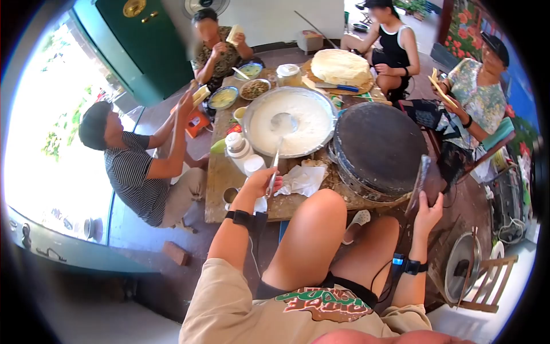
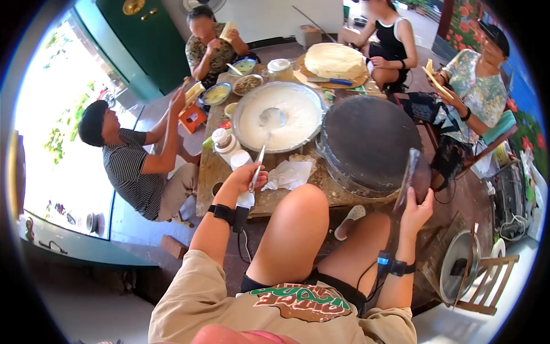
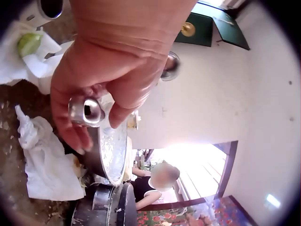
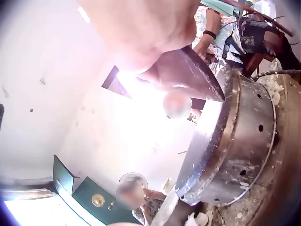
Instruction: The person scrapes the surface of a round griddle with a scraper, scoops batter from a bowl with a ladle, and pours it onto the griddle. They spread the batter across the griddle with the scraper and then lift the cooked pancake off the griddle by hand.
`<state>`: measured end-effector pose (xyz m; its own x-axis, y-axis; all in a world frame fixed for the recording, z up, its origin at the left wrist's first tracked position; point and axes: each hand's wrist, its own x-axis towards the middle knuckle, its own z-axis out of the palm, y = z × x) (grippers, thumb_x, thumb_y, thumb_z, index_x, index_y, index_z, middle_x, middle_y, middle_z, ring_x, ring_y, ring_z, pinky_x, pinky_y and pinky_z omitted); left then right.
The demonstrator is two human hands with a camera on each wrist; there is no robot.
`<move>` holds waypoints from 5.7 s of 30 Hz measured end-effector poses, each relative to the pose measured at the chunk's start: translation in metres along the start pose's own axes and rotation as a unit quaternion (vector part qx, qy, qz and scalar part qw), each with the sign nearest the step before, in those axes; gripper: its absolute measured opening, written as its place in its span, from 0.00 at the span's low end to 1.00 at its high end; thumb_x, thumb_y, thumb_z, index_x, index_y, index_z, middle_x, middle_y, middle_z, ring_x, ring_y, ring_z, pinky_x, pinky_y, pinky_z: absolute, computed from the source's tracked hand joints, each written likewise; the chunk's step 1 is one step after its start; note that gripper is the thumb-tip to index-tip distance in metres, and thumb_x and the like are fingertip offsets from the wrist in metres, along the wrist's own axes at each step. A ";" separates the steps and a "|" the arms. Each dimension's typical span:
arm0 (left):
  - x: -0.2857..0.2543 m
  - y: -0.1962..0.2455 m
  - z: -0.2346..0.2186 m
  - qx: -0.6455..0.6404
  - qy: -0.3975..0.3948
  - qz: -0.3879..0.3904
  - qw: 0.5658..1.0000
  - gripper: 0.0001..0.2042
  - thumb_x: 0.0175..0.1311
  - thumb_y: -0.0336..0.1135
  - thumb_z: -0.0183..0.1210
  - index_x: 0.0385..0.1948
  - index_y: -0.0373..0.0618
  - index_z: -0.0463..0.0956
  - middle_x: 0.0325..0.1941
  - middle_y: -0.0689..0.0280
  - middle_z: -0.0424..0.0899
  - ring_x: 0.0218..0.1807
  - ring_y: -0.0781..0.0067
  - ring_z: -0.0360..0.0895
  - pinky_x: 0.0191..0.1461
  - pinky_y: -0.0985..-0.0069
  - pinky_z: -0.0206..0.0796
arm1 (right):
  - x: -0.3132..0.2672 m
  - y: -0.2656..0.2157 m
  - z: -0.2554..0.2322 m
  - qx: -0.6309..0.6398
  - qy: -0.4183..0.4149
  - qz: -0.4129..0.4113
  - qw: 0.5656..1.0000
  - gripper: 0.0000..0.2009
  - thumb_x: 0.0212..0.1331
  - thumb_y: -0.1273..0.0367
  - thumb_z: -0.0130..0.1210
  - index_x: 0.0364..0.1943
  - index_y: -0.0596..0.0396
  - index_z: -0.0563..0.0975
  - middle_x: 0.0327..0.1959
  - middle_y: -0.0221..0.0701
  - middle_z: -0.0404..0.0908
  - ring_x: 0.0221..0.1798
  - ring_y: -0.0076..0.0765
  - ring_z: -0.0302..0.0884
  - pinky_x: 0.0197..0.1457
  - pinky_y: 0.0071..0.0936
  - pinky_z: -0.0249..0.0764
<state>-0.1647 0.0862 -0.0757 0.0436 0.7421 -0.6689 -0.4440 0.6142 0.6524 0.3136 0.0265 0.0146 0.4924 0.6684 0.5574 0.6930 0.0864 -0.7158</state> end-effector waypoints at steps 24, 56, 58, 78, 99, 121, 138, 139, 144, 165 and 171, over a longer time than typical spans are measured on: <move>-0.127 0.108 0.062 0.595 0.283 0.468 0.589 0.15 0.58 0.39 0.52 0.42 0.39 0.68 0.31 0.47 0.79 0.35 0.45 0.77 0.40 0.57 0.66 | -0.058 -0.036 -0.039 0.268 -0.103 0.132 0.949 0.12 0.51 0.73 0.60 0.39 0.61 0.74 0.32 0.28 0.78 0.36 0.19 0.71 0.42 0.20 0.68; -0.043 0.084 0.054 0.242 0.019 -0.093 0.966 0.12 0.65 0.39 0.50 0.40 0.39 0.67 0.19 0.72 0.68 0.15 0.86 0.62 0.16 0.84 0.57 | -0.067 -0.023 -0.029 0.271 -0.137 0.180 0.936 0.14 0.50 0.75 0.59 0.41 0.61 0.73 0.36 0.28 0.78 0.39 0.21 0.72 0.45 0.20 0.68; -0.040 0.084 0.049 0.193 0.000 -0.112 0.975 0.12 0.65 0.39 0.49 0.40 0.39 0.67 0.18 0.73 0.67 0.15 0.87 0.62 0.15 0.86 0.56 | -0.064 -0.026 -0.027 0.274 -0.130 0.188 0.934 0.16 0.51 0.75 0.59 0.45 0.61 0.71 0.39 0.29 0.77 0.41 0.22 0.72 0.47 0.20 0.68; -0.078 0.080 0.057 -0.035 -0.087 -0.128 0.987 0.06 0.65 0.29 0.50 0.38 0.36 0.68 0.17 0.77 0.64 0.13 0.92 0.57 0.12 0.93 0.48 | -0.067 -0.008 -0.012 0.495 -0.143 0.371 0.772 0.22 0.52 0.78 0.55 0.54 0.60 0.67 0.46 0.32 0.77 0.47 0.27 0.75 0.52 0.26 0.72; -0.050 0.065 0.000 -0.069 -0.186 -0.136 0.971 0.08 0.65 0.30 0.49 0.44 0.47 0.65 0.15 0.78 0.61 0.13 0.89 0.55 0.11 0.88 0.49 | 0.041 -0.145 0.293 0.252 -0.403 0.109 0.873 0.27 0.45 0.70 0.62 0.52 0.66 0.72 0.50 0.45 0.76 0.52 0.39 0.74 0.55 0.28 0.68; -0.070 0.056 0.005 0.117 -0.125 -0.025 0.985 0.11 0.61 0.30 0.51 0.43 0.44 0.64 0.18 0.72 0.64 0.13 0.83 0.59 0.14 0.81 0.53 | 0.001 -0.166 0.408 -0.010 -0.459 0.103 0.883 0.21 0.38 0.64 0.65 0.41 0.55 0.80 0.42 0.41 0.81 0.48 0.46 0.77 0.52 0.32 0.72; -0.075 0.065 0.032 0.118 -0.114 -0.028 0.986 0.09 0.62 0.30 0.49 0.43 0.46 0.64 0.15 0.77 0.62 0.11 0.87 0.56 0.10 0.85 0.46 | -0.001 -0.107 0.398 0.116 -0.401 0.135 0.898 0.09 0.42 0.68 0.60 0.26 0.60 0.79 0.26 0.41 0.80 0.30 0.42 0.77 0.36 0.37 0.71; -0.075 0.065 0.033 0.124 -0.113 -0.006 0.986 0.07 0.63 0.30 0.48 0.41 0.46 0.65 0.15 0.77 0.62 0.11 0.87 0.56 0.10 0.85 0.46 | -0.001 -0.104 0.399 0.105 -0.415 0.121 0.895 0.08 0.44 0.69 0.59 0.27 0.60 0.79 0.26 0.41 0.80 0.31 0.41 0.78 0.36 0.37 0.72; -0.080 0.074 0.049 0.056 -0.108 -0.031 0.992 0.04 0.65 0.31 0.50 0.37 0.46 0.66 0.15 0.76 0.63 0.11 0.88 0.58 0.09 0.85 0.50 | -0.016 -0.114 0.390 0.330 -0.335 0.351 0.809 0.17 0.52 0.71 0.57 0.47 0.61 0.72 0.39 0.39 0.78 0.36 0.40 0.78 0.37 0.39 0.75; -0.093 0.126 0.090 -0.127 -0.142 -0.120 0.974 0.09 0.64 0.30 0.47 0.21 0.48 0.62 0.15 0.78 0.63 0.13 0.89 0.58 0.12 0.88 0.51 | -0.066 -0.119 0.374 0.448 -0.329 0.370 0.744 0.22 0.58 0.60 0.56 0.49 0.54 0.61 0.45 0.36 0.68 0.43 0.37 0.70 0.36 0.44 0.76; -0.096 0.143 0.083 -0.185 -0.201 -0.161 0.948 0.08 0.64 0.29 0.47 0.23 0.47 0.62 0.16 0.78 0.64 0.14 0.91 0.59 0.12 0.90 0.50 | -0.070 -0.120 0.369 0.488 -0.294 0.345 0.747 0.19 0.57 0.63 0.57 0.47 0.55 0.63 0.43 0.34 0.69 0.42 0.33 0.70 0.34 0.36 0.75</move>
<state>-0.1581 0.1249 0.1108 0.5349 0.6194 -0.5747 -0.6294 0.7458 0.2180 0.0017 0.2417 -0.0937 0.0408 0.9863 -0.1600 -0.4722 -0.1221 -0.8730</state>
